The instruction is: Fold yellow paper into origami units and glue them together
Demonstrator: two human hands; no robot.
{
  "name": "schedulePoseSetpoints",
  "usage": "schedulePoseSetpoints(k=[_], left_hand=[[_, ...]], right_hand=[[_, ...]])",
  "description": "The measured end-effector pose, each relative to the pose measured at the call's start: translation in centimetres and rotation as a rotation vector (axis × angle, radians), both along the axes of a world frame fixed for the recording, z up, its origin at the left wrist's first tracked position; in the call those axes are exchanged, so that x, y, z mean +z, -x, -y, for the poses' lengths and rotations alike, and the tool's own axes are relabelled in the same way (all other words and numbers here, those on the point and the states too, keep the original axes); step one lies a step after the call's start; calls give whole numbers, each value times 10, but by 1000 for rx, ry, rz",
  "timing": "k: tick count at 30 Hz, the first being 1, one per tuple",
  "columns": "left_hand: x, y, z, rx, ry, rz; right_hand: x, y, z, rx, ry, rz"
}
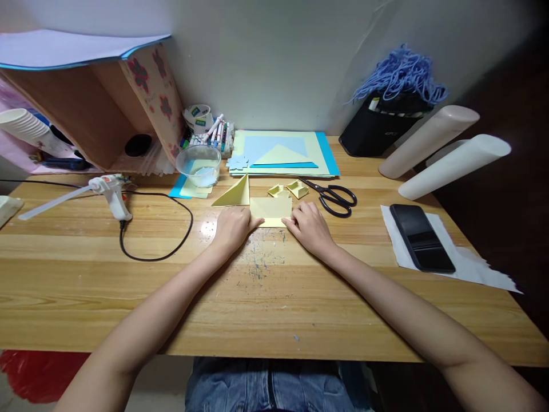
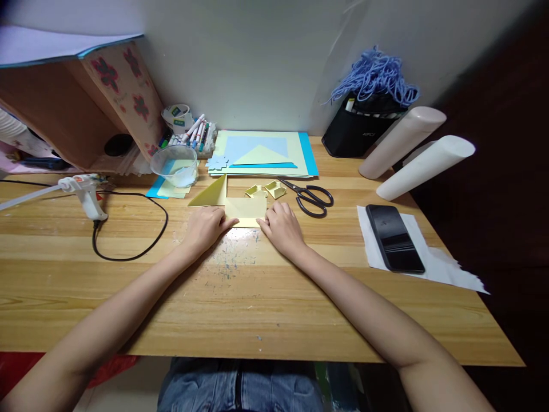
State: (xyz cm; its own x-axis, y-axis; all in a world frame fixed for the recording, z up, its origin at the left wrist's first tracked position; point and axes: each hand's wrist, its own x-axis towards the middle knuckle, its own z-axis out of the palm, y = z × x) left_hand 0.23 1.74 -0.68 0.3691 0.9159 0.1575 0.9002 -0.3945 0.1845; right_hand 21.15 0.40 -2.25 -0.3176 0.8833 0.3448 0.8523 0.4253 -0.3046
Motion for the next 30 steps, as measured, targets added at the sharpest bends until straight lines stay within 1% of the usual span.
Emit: schedulePoseSetpoints(k=[7,11,13,15,19,21,25,30], left_hand=[[3,2,1,16,33,81],[4,3,2,29,41,144],[4,3,2,42,38,150],[4,3,3,50,32,151],[4,2,3,41,29,162],[5,2,4,44,32,159],[6,1,4,51,40,153],[5,2,4,45,32,165]], right_hand=[[-3,0,0,-36,-35,91],[0,1,1,-93,-35,83],[2,2,1,-82,-44,94],[4,2,2,10,-52,120],[7,1,4,294,-27,178],[8,0,4,381,-19,195],[9,-1,4,446,-22,204],[6,-2,3,442,-33,186]])
